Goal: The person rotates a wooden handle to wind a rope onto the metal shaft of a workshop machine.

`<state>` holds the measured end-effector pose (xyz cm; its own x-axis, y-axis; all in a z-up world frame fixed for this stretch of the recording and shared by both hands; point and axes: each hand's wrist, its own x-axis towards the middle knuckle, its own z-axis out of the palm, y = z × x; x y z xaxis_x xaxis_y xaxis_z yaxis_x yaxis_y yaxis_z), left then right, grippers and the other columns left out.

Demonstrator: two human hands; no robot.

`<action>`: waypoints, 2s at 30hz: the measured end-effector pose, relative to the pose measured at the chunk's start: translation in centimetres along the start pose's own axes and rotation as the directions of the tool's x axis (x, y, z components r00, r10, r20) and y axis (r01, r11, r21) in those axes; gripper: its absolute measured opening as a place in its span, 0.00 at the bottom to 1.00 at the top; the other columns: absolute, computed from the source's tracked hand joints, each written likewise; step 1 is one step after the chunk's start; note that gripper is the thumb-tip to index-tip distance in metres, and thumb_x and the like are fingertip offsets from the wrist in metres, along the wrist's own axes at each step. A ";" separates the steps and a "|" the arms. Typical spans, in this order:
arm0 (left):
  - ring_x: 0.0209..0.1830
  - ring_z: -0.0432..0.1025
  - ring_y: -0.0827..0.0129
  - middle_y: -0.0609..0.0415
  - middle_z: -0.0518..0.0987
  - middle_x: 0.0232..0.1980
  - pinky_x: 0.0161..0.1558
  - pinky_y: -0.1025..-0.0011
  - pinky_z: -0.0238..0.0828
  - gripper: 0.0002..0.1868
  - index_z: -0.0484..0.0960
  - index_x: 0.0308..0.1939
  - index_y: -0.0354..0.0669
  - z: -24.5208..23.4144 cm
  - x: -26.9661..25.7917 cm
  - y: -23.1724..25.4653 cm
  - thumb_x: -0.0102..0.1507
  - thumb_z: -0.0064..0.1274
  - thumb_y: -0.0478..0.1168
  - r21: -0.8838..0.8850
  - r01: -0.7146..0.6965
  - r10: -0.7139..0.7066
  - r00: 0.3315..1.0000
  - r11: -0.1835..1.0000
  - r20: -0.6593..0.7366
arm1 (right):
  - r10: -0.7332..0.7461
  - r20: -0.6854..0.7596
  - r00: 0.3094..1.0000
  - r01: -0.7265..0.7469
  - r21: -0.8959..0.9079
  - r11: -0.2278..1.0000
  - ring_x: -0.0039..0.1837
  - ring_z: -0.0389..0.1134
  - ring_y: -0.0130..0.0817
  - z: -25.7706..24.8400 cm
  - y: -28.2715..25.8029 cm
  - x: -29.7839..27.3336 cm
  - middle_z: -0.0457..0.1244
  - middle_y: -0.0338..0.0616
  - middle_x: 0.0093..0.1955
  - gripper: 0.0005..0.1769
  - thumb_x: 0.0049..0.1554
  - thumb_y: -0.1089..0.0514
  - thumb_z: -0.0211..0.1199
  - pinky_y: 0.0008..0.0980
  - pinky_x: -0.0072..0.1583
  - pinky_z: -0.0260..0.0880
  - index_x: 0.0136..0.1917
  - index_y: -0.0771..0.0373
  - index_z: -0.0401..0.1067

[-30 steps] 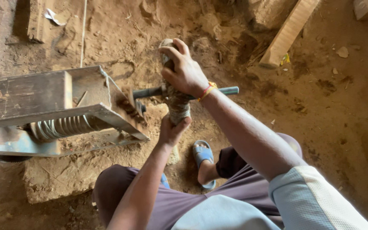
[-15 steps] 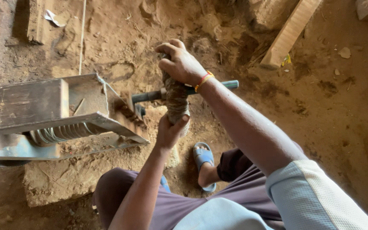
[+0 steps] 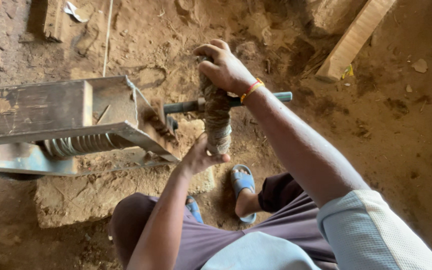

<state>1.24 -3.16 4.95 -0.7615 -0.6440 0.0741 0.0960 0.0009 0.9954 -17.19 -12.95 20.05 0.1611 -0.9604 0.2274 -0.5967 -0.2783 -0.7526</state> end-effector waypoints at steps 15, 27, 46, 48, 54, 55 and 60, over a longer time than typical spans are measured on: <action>0.28 0.70 0.76 0.62 0.74 0.32 0.30 0.75 0.77 0.37 0.73 0.40 0.48 2.8 0.4 -0.3 0.52 0.64 0.75 -0.017 -0.154 0.145 0.956 0.988 -0.255 | -0.064 0.003 0.998 0.064 -0.021 0.998 0.73 0.59 0.49 0.7 2.9 2.2 0.60 0.54 0.68 0.22 0.56 0.53 0.60 0.40 0.72 0.61 0.62 0.59 0.77; 0.24 0.68 0.79 0.64 0.73 0.28 0.25 0.77 0.73 0.35 0.73 0.36 0.50 2.8 0.4 -0.1 0.54 0.59 0.77 -0.031 -0.035 0.025 0.963 0.999 -0.267 | 0.166 0.214 0.963 -0.198 0.139 0.970 0.51 0.70 0.27 1.2 6.7 7.2 0.72 0.37 0.49 0.21 0.54 0.53 0.56 0.28 0.55 0.70 0.58 0.61 0.78; 0.34 0.72 0.72 0.57 0.75 0.38 0.36 0.69 0.78 0.43 0.74 0.46 0.45 1.8 0.0 -3.3 0.54 0.56 0.80 -0.176 -0.072 0.036 0.979 0.982 -0.200 | 0.145 -0.014 0.989 -0.144 -0.256 0.956 0.49 0.71 0.39 -1.2 0.7 2.8 0.70 0.48 0.52 0.22 0.61 0.43 0.54 0.38 0.51 0.70 0.57 0.59 0.76; 0.35 0.72 0.72 0.57 0.75 0.39 0.37 0.69 0.80 0.43 0.73 0.47 0.46 1.6 0.1 -2.8 0.53 0.56 0.81 -0.170 -0.068 0.035 0.981 0.983 -0.192 | 0.055 -0.039 0.998 -0.067 -0.506 0.860 0.46 0.70 0.45 -2.3 -0.2 -0.6 0.67 0.53 0.54 0.26 0.64 0.37 0.53 0.43 0.43 0.70 0.56 0.61 0.75; 0.38 0.73 0.72 0.56 0.76 0.40 0.40 0.69 0.80 0.45 0.73 0.50 0.45 1.3 0.0 -2.0 0.54 0.55 0.81 -0.166 -0.088 0.064 0.987 0.982 -0.145 | -0.146 -0.116 0.983 0.023 -0.700 0.713 0.40 0.69 0.40 -5.6 0.8 -7.2 0.69 0.42 0.38 0.29 0.70 0.35 0.49 0.44 0.46 0.68 0.47 0.54 0.81; 0.38 0.73 0.72 0.56 0.76 0.41 0.40 0.69 0.80 0.45 0.73 0.50 0.45 1.3 0.1 -2.0 0.54 0.55 0.81 -0.174 -0.085 0.061 0.988 0.981 -0.140 | -0.166 -0.128 0.978 0.029 -0.701 0.713 0.40 0.69 0.39 -5.5 1.0 -6.9 0.69 0.42 0.38 0.29 0.69 0.35 0.50 0.43 0.44 0.68 0.46 0.55 0.81; 0.33 0.71 0.73 0.56 0.75 0.38 0.35 0.71 0.77 0.43 0.72 0.51 0.43 1.2 0.5 -1.7 0.57 0.55 0.78 -0.228 -0.092 0.070 0.992 0.969 -0.102 | -0.144 -0.148 0.978 -0.001 -0.703 0.711 0.38 0.68 0.39 -5.6 0.7 -5.7 0.68 0.44 0.35 0.31 0.68 0.32 0.52 0.43 0.40 0.67 0.42 0.55 0.81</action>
<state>-0.07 -2.59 3.41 -0.6832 -0.7173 0.1367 0.3092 -0.1146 0.9441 -22.97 -7.57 21.66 0.1274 -0.8975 0.4222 -0.9773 -0.1863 -0.1009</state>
